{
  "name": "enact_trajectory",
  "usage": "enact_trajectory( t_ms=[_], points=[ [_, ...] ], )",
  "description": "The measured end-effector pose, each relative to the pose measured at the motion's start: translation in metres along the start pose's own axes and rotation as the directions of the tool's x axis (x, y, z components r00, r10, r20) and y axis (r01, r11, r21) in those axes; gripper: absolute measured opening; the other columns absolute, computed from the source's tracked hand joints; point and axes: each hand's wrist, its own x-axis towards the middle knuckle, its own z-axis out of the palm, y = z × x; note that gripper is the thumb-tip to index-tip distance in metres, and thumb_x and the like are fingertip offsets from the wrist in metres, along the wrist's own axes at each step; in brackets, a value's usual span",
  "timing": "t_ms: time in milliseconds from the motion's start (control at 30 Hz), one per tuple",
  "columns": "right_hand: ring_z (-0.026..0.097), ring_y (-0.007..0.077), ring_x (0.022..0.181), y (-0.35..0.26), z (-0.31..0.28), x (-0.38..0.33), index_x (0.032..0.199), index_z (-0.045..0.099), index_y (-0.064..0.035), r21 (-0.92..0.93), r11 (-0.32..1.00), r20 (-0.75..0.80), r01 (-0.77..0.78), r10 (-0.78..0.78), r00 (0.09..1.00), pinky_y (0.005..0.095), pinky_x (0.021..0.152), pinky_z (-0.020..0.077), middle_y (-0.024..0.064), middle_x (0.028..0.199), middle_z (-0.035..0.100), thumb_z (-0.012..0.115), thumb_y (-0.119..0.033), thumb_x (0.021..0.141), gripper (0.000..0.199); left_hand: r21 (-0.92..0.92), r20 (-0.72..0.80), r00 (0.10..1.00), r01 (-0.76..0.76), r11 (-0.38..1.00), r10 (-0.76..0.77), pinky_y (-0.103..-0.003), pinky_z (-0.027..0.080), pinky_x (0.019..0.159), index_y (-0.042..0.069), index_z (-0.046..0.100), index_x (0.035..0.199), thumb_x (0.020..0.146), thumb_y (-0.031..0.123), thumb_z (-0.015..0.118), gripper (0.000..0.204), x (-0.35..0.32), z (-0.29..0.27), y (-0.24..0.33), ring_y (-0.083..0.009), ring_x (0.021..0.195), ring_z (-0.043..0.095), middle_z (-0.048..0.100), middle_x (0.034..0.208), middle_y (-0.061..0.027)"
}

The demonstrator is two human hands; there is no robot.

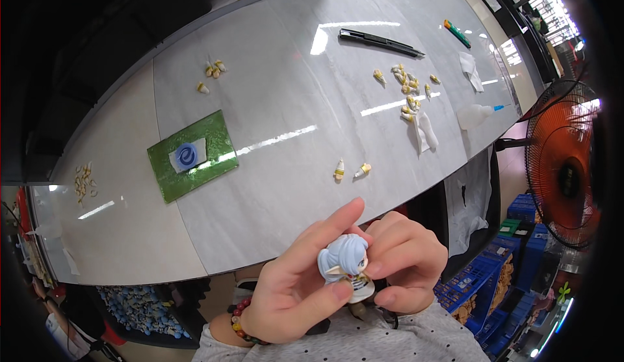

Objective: Apply glue to small plastic parts and assemble anime-style figurines.

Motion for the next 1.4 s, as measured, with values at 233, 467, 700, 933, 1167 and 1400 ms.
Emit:
enact_trajectory(
  t_ms=[233, 467, 700, 933, 1167, 1400],
  points=[
    [0.049, 0.0151, 0.059, -0.007, 0.0, 0.001, 0.081, 0.063, -0.0001, -0.146, 0.987, -0.048, -0.06, 0.054, 0.997, 0.0246, 0.051, 0.0386, 0.0058, 0.07, 0.058, 0.067, 0.0, 0.065, 0.017, 0.066, 0.037, 0.999, 0.004, 0.998, -0.006, -0.031, 0.04, 0.091, -0.008, 0.02, 0.134, 0.079, 0.006, 0.062, 0.071, 0.001, -0.003, 0.004, -0.0202, 0.107, 0.05, 0.05, 0.115, -0.0206],
    [0.048, 0.0147, 0.056, -0.018, -0.005, 0.008, 0.077, 0.061, -0.0016, -0.247, 0.964, 0.011, -0.095, 0.101, 0.995, 0.0245, 0.049, 0.0376, 0.0052, 0.07, 0.057, 0.067, 0.001, 0.063, 0.015, 0.056, 0.046, 0.997, 0.056, 0.997, -0.058, -0.03, 0.041, 0.091, -0.01, 0.027, 0.131, 0.078, 0.006, 0.065, 0.067, 0.001, -0.002, 0.004, -0.0209, 0.104, 0.052, 0.052, 0.112, -0.0204],
    [0.048, 0.0149, 0.055, -0.023, -0.005, 0.011, 0.076, 0.061, -0.0021, -0.317, 0.945, 0.039, -0.084, 0.101, 0.994, 0.0247, 0.049, 0.0373, 0.0047, 0.068, 0.055, 0.068, 0.003, 0.062, 0.017, 0.064, 0.066, 0.994, 0.085, 0.994, -0.089, -0.031, 0.041, 0.091, -0.01, 0.026, 0.131, 0.078, 0.006, 0.065, 0.067, 0.001, -0.004, 0.005, -0.0205, 0.104, 0.051, 0.051, 0.112, -0.0203],
    [0.048, 0.0146, 0.054, -0.024, -0.001, 0.009, 0.078, 0.062, -0.0025, -0.368, 0.928, 0.021, -0.059, 0.072, 0.997, 0.0243, 0.048, 0.0371, 0.0045, 0.067, 0.055, 0.07, 0.003, 0.06, 0.021, 0.214, 0.144, 0.989, 0.013, 0.977, -0.044, -0.028, 0.042, 0.087, -0.006, 0.029, 0.132, 0.079, 0.002, 0.061, 0.062, 0.003, -0.008, 0.011, -0.0178, 0.103, 0.05, 0.049, 0.113, -0.0162],
    [0.049, 0.0154, 0.054, -0.021, -0.001, 0.008, 0.08, 0.062, -0.0015, -0.314, 0.947, 0.015, -0.063, 0.071, 0.997, 0.0248, 0.05, 0.0383, 0.0053, 0.067, 0.056, 0.07, 0.004, 0.06, 0.022, 0.032, 0.117, 0.992, -0.052, 0.998, 0.047, -0.028, 0.04, 0.09, -0.003, 0.031, 0.129, 0.082, -0.003, 0.054, 0.052, 0.001, -0.005, 0.001, -0.0159, 0.108, 0.048, 0.046, 0.12, -0.0143],
    [0.049, 0.016, 0.065, -0.011, -0.003, 0.002, 0.083, 0.06, -0.0012, -0.28, 0.959, -0.037, 0.035, -0.047, 0.998, 0.0259, 0.055, 0.0379, 0.0074, 0.075, 0.055, 0.071, -0.015, 0.068, 0.023, -0.129, -0.061, 0.998, 0.008, 0.992, -0.016, -0.033, 0.047, 0.084, -0.005, 0.034, 0.12, 0.079, 0.009, 0.06, 0.051, 0.002, 0.003, 0.001, -0.0218, 0.094, 0.058, 0.05, 0.11, -0.0296]
  ],
)
